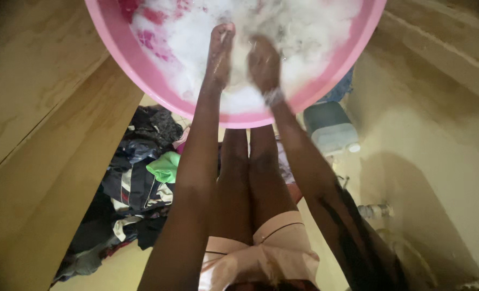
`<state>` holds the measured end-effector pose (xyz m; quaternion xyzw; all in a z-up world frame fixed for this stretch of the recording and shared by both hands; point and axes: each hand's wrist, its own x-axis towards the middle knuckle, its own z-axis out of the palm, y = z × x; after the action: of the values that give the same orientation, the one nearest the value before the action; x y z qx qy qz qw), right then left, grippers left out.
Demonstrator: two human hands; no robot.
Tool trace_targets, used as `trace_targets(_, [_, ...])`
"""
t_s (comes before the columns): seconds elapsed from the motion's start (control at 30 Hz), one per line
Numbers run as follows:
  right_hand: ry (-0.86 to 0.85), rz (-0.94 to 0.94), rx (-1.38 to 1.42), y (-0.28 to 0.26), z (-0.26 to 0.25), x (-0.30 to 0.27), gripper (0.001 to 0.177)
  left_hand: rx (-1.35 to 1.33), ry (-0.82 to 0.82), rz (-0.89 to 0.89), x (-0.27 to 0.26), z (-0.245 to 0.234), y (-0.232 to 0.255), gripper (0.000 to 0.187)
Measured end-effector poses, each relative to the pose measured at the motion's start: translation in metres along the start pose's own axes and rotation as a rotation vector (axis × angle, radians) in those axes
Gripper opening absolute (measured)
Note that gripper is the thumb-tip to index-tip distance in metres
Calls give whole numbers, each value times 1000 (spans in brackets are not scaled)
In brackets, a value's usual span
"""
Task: The person washes white and red clothes by hand in a pink basin filled with soapy water, scrubbing the garments and lifting them to check progress.
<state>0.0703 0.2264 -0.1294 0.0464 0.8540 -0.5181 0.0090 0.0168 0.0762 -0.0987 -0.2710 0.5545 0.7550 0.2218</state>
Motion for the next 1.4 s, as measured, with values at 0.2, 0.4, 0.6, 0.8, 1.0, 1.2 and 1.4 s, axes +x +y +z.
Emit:
trace_targets(0.2, [307, -83, -560, 17, 5, -1, 36, -50, -231, -121, -33, 19, 22, 49])
trace_targets(0.4, [-195, 387, 65, 7, -86, 71, 53, 297, -8, -179, -51, 28, 55, 57])
trace_targets(0.6, [-864, 239, -404, -92, -153, 68, 56, 257, 115, -155, -56, 2, 95, 64])
trace_targets(0.8, [-525, 103, 912, -122, -161, 58, 59, 127, 16, -22, -66, 12, 93, 55])
trace_targets(1.0, [169, 252, 461, -122, -91, 61, 53, 41, 70, 38, -59, 32, 68, 49])
trace_targets(1.2, [-115, -523, -74, -160, -19, -26, 26, 93, -1, -177, -59, 16, 36, 61])
trace_targets(1.4, [333, -63, -224, -23, -4, 9, 16, 148, 8, -394, -64, 31, -3, 56])
